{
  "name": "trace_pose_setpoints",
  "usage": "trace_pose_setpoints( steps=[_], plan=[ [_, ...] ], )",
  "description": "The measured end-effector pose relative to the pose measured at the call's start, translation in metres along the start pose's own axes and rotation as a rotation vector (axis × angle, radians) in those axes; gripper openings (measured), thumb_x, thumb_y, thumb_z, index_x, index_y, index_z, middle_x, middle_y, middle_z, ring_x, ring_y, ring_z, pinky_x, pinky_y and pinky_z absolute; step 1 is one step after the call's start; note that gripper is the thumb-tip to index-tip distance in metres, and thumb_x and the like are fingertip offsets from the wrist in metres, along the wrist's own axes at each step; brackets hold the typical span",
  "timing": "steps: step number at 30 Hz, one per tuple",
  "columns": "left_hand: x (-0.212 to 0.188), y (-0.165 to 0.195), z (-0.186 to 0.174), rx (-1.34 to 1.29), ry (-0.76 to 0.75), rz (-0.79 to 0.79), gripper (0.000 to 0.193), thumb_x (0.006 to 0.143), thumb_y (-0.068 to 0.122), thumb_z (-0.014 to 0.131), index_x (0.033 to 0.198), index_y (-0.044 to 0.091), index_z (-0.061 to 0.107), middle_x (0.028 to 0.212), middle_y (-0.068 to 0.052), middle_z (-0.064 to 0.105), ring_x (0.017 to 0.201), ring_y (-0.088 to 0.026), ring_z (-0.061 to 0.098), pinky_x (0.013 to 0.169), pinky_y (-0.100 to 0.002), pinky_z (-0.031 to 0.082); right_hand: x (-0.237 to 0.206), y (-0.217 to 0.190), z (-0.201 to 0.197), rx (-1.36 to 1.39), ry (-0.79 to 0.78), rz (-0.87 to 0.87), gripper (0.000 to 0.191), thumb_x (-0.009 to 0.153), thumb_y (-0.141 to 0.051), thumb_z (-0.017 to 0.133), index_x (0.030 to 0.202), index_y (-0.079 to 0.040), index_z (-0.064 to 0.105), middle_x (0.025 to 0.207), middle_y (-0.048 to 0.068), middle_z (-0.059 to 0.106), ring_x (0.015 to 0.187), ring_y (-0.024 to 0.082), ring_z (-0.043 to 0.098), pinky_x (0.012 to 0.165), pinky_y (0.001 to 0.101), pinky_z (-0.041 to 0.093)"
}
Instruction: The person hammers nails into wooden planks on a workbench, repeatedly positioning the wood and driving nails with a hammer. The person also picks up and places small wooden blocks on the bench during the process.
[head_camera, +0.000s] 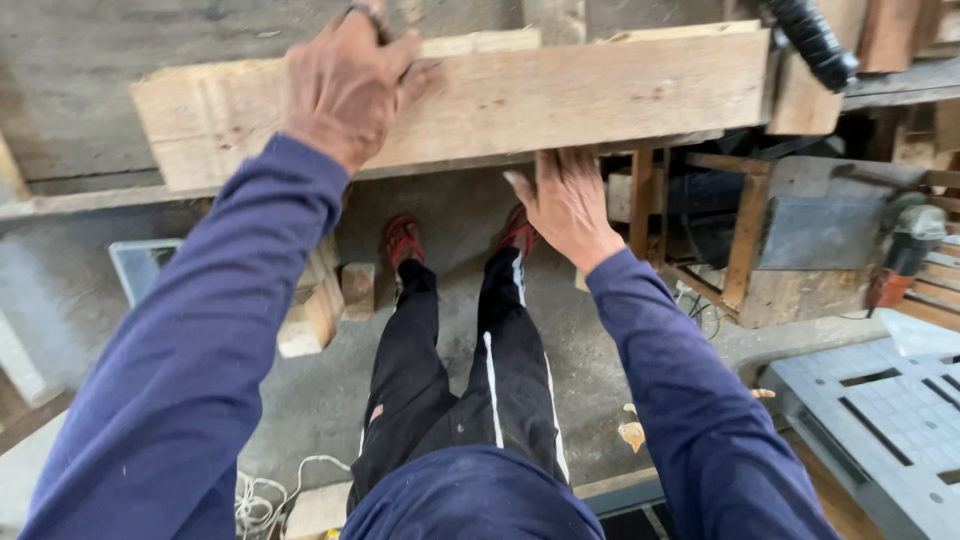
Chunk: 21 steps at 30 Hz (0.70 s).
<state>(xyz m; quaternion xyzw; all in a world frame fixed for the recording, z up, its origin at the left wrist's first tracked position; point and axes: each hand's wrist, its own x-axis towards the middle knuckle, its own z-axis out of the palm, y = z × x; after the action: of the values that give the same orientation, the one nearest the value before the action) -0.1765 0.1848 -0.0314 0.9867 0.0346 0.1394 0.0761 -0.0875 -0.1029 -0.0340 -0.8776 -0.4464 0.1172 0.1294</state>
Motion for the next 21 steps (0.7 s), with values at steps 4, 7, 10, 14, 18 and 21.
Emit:
trace_pose_setpoints(
  steps=[4,7,10,14,18,21],
  plan=[
    [0.013,-0.017,0.003,-0.109,0.04,0.097,0.046,0.102,0.061,0.071,0.105,0.016,0.078,0.097,-0.002,0.065,0.083,-0.02,0.063,0.061,-0.037,0.051,-0.05,-0.081,0.0,0.098,0.052,-0.111,0.079,0.091,-0.026,0.072,0.149,0.014,0.036,0.156,0.036,0.035,0.147,0.055,0.033,0.123,0.0582,0.026],
    [0.014,-0.016,0.004,-0.165,0.072,0.071,0.05,0.1,0.065,0.071,0.109,0.016,0.078,0.101,-0.004,0.066,0.087,-0.02,0.064,0.063,-0.036,0.052,-0.045,-0.139,0.024,0.314,0.013,-0.221,0.081,0.092,-0.027,0.075,0.15,0.012,0.035,0.159,0.035,0.033,0.151,0.054,0.031,0.126,0.0571,0.026],
    [0.015,-0.012,0.003,-0.123,0.057,0.032,0.054,0.099,0.068,0.068,0.116,0.017,0.079,0.097,-0.006,0.065,0.086,-0.022,0.065,0.062,-0.039,0.051,-0.005,-0.164,0.048,0.351,0.086,-0.254,0.081,0.092,-0.027,0.076,0.15,0.013,0.036,0.154,0.035,0.038,0.145,0.053,0.036,0.123,0.0577,0.03],
    [0.02,-0.009,-0.005,-0.172,0.089,0.008,0.054,0.097,0.068,0.07,0.111,0.017,0.078,0.098,-0.006,0.067,0.087,-0.026,0.067,0.062,-0.043,0.052,0.049,-0.171,0.064,0.221,0.062,-0.173,0.061,0.088,-0.03,0.074,0.132,0.008,0.055,0.126,0.031,0.059,0.118,0.047,0.056,0.102,0.0554,0.046],
    [0.024,-0.008,-0.011,-0.212,0.03,-0.018,0.056,0.096,0.069,0.068,0.109,0.016,0.079,0.094,-0.008,0.068,0.082,-0.029,0.067,0.06,-0.045,0.052,0.07,-0.176,0.06,0.161,0.026,-0.165,0.038,0.093,-0.033,0.069,0.106,0.003,0.067,0.097,0.024,0.067,0.09,0.042,0.064,0.079,0.0536,0.05],
    [0.024,-0.008,-0.01,-0.255,-0.01,-0.051,0.053,0.095,0.067,0.068,0.104,0.016,0.079,0.09,-0.009,0.067,0.083,-0.029,0.068,0.06,-0.046,0.052,0.072,-0.177,0.062,0.059,-0.045,-0.176,0.022,0.093,-0.025,0.065,0.097,-0.004,0.07,0.09,0.018,0.07,0.085,0.04,0.066,0.072,0.0535,0.049]
  ],
)
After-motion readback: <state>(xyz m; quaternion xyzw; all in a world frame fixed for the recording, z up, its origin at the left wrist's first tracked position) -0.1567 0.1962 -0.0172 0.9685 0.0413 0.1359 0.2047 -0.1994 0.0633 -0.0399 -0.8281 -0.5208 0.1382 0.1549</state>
